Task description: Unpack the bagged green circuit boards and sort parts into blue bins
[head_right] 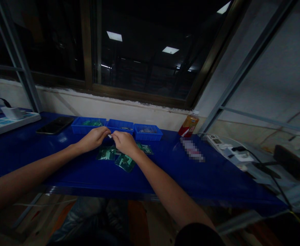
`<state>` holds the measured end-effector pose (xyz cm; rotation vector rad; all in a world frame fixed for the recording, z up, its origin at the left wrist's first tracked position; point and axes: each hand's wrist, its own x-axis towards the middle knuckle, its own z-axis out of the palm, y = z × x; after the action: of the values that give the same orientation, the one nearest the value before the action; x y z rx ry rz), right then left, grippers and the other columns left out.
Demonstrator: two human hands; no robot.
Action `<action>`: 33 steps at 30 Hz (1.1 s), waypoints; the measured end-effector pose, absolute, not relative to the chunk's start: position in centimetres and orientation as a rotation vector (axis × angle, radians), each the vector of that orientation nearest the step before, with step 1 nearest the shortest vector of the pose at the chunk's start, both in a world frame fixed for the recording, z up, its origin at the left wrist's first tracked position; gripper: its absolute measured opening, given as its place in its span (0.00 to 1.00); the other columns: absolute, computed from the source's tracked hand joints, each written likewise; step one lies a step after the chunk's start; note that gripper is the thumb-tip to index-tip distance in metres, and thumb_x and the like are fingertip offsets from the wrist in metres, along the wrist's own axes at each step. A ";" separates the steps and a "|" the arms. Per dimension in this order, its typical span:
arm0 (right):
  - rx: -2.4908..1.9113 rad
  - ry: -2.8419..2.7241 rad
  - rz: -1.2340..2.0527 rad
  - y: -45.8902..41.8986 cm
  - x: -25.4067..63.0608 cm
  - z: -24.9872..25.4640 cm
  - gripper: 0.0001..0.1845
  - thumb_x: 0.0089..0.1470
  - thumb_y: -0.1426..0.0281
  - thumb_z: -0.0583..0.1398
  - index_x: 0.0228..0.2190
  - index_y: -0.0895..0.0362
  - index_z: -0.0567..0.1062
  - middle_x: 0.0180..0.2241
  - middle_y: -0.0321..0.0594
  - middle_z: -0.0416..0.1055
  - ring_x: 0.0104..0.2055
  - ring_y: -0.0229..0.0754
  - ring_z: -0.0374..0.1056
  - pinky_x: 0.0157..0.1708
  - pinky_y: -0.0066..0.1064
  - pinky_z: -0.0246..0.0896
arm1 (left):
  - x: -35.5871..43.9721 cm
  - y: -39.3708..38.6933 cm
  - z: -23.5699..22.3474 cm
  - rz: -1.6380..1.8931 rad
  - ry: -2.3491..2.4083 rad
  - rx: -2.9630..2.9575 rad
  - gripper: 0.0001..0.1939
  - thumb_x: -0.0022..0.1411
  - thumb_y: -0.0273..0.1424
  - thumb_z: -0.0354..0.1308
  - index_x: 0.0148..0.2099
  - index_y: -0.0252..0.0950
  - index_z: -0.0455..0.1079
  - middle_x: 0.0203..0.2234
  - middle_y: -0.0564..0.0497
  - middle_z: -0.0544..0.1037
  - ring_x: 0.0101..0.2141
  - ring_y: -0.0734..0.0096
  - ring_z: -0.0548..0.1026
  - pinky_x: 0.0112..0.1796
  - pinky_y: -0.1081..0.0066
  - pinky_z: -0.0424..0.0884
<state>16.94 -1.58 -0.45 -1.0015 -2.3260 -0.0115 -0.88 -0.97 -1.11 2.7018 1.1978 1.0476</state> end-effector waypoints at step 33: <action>-0.927 -2.261 -0.117 -1.2 17.4 -0.4 0.09 0.57 0.67 0.51 0.36 0.55 0.70 0.33 0.39 0.69 0.35 0.38 0.64 0.36 0.29 0.56 | -1.1 -1.4 -0.4 0.812 1.159 2.576 0.22 0.66 0.38 0.37 0.32 0.32 0.67 0.26 0.49 0.72 0.29 0.70 0.69 0.33 0.71 0.62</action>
<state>17.39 -1.17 -0.39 -0.9275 -2.2615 -0.1172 -1.14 -1.43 -0.39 2.5760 1.1593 0.8117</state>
